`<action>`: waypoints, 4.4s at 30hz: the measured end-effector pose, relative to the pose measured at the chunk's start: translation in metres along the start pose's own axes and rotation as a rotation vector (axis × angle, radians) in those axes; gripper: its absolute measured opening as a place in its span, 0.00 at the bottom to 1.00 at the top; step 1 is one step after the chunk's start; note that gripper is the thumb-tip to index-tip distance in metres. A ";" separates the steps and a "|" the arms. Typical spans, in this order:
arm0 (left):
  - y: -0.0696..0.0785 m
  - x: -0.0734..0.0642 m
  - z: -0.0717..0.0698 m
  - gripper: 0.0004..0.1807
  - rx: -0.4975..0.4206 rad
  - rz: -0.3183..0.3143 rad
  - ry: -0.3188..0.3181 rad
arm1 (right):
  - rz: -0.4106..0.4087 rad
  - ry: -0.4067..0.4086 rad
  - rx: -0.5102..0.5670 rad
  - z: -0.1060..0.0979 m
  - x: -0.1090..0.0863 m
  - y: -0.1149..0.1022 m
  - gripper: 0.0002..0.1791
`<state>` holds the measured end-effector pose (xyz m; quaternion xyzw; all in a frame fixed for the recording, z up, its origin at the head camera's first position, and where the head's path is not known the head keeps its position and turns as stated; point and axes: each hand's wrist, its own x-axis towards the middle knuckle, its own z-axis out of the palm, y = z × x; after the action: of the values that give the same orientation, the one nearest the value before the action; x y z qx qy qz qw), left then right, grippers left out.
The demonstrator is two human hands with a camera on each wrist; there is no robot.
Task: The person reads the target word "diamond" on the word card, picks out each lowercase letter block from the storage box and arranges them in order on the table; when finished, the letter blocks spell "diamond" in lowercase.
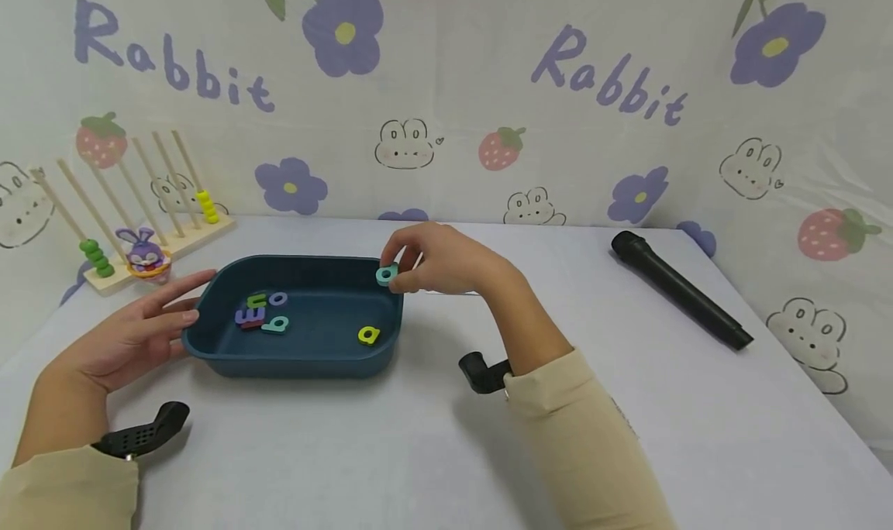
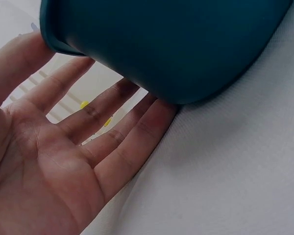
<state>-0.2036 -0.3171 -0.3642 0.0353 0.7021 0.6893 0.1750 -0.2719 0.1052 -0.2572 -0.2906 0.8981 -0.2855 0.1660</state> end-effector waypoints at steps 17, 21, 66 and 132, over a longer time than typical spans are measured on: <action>-0.001 -0.002 0.001 0.36 -0.042 0.006 -0.005 | 0.089 -0.005 -0.041 0.005 -0.018 0.037 0.13; -0.002 -0.002 0.001 0.36 -0.042 0.002 0.002 | 0.108 -0.023 -0.041 0.009 -0.016 0.042 0.12; -0.001 0.001 -0.001 0.35 -0.057 -0.006 0.003 | 0.206 -0.079 -0.082 0.039 -0.005 0.074 0.11; 0.000 0.000 0.001 0.36 -0.013 -0.013 0.024 | -0.039 -0.210 -0.052 -0.006 0.067 -0.043 0.14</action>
<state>-0.2031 -0.3166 -0.3640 0.0212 0.6998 0.6932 0.1712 -0.3079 0.0375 -0.2354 -0.3406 0.8770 -0.2333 0.2458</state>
